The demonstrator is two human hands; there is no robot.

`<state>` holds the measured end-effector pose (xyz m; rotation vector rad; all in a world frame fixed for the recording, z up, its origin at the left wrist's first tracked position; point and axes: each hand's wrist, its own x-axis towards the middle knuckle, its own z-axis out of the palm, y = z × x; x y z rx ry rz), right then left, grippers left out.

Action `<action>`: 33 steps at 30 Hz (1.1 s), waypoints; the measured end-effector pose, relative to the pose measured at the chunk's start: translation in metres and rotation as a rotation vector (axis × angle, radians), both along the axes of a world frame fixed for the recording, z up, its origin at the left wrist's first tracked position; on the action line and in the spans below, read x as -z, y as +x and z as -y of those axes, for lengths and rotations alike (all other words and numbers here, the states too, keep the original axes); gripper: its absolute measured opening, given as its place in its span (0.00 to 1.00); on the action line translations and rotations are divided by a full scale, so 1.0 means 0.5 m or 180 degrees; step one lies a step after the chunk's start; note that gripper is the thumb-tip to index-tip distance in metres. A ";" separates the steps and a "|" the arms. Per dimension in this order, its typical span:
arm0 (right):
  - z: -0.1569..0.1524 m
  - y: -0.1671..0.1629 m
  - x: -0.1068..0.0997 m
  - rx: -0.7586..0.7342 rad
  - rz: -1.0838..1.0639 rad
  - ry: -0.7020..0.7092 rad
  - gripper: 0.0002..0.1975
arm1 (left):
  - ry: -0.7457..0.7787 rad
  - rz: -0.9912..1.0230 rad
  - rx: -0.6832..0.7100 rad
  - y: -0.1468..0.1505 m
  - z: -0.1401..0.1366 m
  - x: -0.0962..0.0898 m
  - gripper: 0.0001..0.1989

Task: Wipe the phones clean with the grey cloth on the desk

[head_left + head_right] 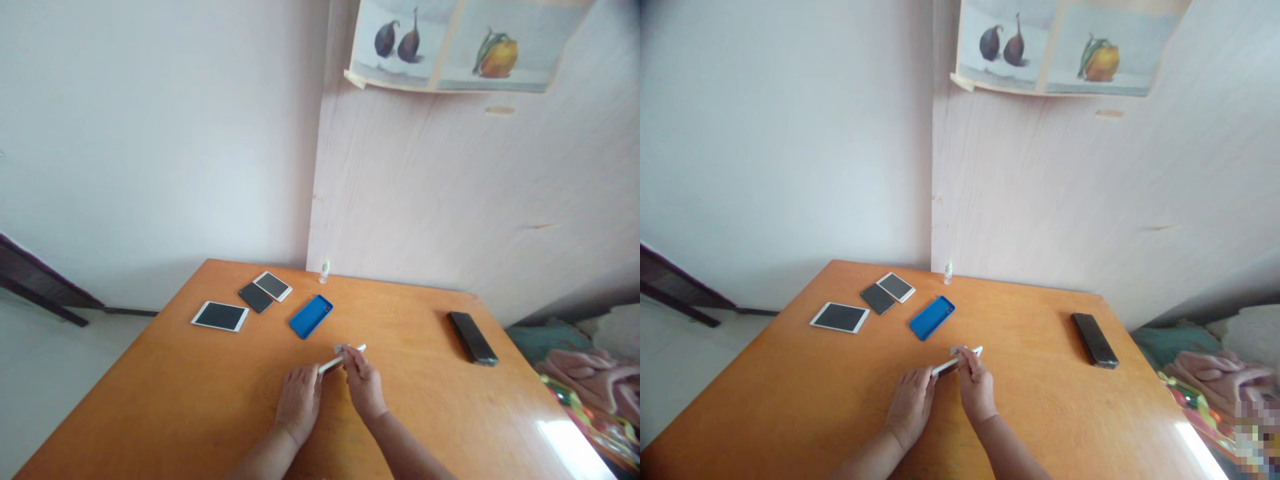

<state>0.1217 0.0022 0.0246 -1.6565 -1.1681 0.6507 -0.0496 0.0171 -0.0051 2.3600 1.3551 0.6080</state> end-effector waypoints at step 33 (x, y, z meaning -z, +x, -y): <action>-0.002 0.063 -0.027 0.0662 -0.0571 -0.0381 0.21 | 0.0056 0.0135 -0.0089 0.002 0.002 -0.009 0.12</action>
